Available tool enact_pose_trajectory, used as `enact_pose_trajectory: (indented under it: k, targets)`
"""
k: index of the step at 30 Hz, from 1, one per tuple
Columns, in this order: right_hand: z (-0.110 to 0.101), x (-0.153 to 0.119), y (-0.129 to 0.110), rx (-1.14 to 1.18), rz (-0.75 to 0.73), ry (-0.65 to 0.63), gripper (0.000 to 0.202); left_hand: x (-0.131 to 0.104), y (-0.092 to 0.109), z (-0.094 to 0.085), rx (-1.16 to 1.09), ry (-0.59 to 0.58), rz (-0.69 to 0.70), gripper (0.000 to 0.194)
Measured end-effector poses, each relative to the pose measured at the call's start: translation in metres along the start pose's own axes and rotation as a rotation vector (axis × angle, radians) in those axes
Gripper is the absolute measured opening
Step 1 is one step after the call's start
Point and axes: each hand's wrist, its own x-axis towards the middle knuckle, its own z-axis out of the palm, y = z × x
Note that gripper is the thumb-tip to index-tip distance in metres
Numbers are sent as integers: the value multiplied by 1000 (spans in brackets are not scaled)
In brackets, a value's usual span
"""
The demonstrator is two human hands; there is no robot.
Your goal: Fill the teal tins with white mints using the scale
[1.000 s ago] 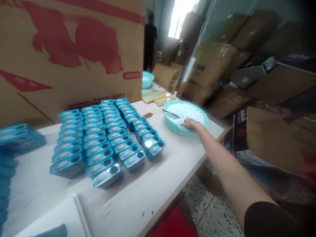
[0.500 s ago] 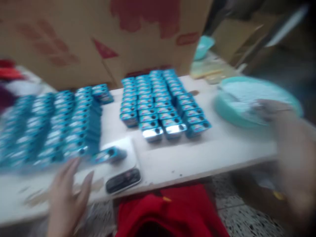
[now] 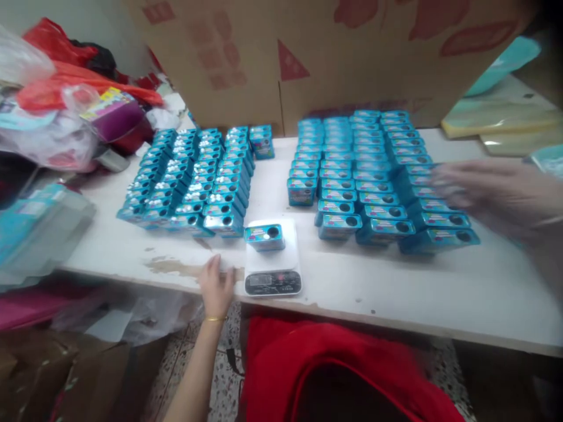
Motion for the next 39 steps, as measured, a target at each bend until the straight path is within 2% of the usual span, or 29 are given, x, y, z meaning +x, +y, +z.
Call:
enact_pose_trajectory:
  k: [2, 4, 6, 8, 11, 14, 17, 21, 24, 26, 28, 30, 33, 35, 36, 39]
  targets:
    - [49, -3, -22, 17, 69, -196, 18, -2, 0, 2, 14, 38, -17, 49]
    - [105, -5, -43, -41, 1, -414, 20, -3, 1, 2, 17, 71, -20, 50]
    - [153, -7, -59, -167, -85, -511, 14, -4, 0, 1, 17, 95, -7, 47]
    - [187, -8, -66, -309, -239, -553, 9, -4, 0, 0, 15, 108, 8, 43]
    - [211, -8, -68, -509, -423, -583, 11, -4, -2, 0, 6, 118, 18, 39]
    - [217, -6, -65, -637, -488, -612, 12, -4, -3, 0, -2, 122, 19, 39]
    - [219, -7, -64, -670, -508, -623, 15, -5, -3, 0, -10, 125, 20, 39]
    - [219, -8, -67, -655, -529, -641, 17, -5, -3, 1, -14, 120, 4, 39]
    - [217, -8, -70, -553, -517, -608, 16, -6, -2, 0, -6, 114, -2, 39]
    - [213, -6, -71, -370, -373, -582, 11, -6, -2, 0, -7, 107, -7, 39]
    - [205, -5, -68, -74, -113, -562, 6, -6, -2, 1, -12, 100, -14, 39]
    - [195, -4, -61, 238, 167, -524, 14, -7, -2, 2, -19, 93, -20, 39]
    - [178, -7, -45, 480, 445, -468, 13, -8, -3, 3, -32, 79, -27, 39]
    - [168, -12, -34, 486, 523, -478, 7, -8, -3, 3, -39, 73, -28, 40]
    - [165, -14, -31, 470, 530, -489, 10, -8, -3, 3, -40, 71, -28, 40]
    - [161, -18, -27, 388, 467, -516, 16, -8, -3, 3, -34, 74, -26, 40]
